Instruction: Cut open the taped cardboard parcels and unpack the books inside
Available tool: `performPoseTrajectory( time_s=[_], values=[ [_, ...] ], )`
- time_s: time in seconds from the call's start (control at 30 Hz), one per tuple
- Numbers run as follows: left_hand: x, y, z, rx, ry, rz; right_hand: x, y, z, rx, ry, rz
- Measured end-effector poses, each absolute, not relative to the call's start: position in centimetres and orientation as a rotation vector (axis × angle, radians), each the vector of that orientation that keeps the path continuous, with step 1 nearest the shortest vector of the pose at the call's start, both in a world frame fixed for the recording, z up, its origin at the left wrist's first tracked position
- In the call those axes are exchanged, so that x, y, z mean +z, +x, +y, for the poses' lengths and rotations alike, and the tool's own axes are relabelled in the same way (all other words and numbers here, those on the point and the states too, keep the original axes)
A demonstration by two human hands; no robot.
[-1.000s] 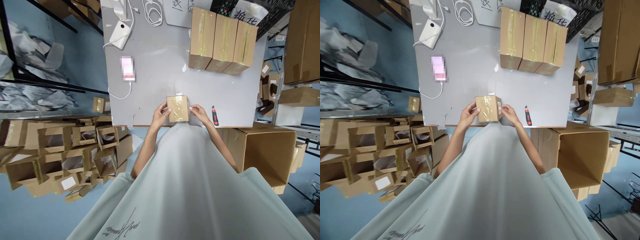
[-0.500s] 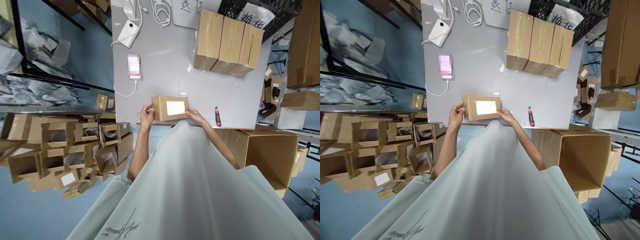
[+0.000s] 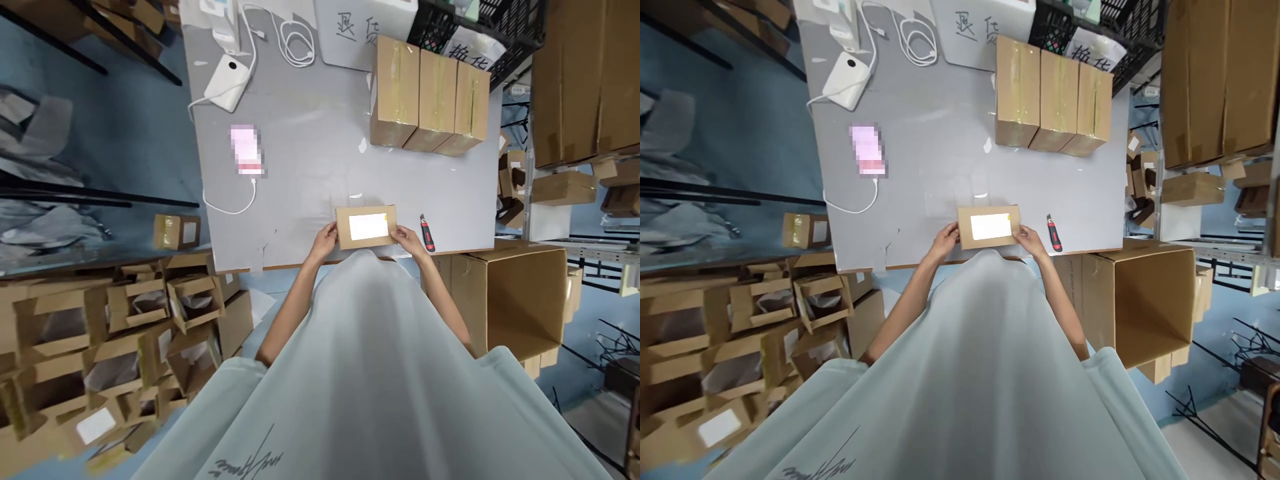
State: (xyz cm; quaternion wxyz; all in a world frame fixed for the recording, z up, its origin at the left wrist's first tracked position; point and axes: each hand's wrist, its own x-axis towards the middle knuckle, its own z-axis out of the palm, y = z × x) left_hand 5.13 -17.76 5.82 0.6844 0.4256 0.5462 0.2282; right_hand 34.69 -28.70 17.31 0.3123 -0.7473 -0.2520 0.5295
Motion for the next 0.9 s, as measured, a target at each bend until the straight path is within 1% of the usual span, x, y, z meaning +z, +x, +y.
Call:
performPoseTrajectory(
  time_s=[0.1, 0.2, 0.47, 0.67, 0.9],
  values=[
    [5.7, 5.1, -17.7, 0.368, 0.886, 1.289, 17.3, 34.7, -29.9, 1.340, -2.027, -0.543],
    [5.9, 5.0, -16.5, 0.350, 0.931, 1.309, 17.6, 35.1, -31.3, 1.256, -2.049, -0.454],
    [8.1, 6.8, -8.6, 0.363, 1.074, 1.340, 18.1, 39.0, -32.4, 1.138, -2.075, -0.245],
    [10.6, 10.3, -3.5, 0.371, 1.144, 1.353, 17.5, 44.6, -28.9, 1.078, -1.965, -0.248],
    [13.8, 18.4, 4.7, 0.382, 1.224, 1.373, 16.6, 53.1, -20.5, 0.983, -1.973, -0.241]
  ],
)
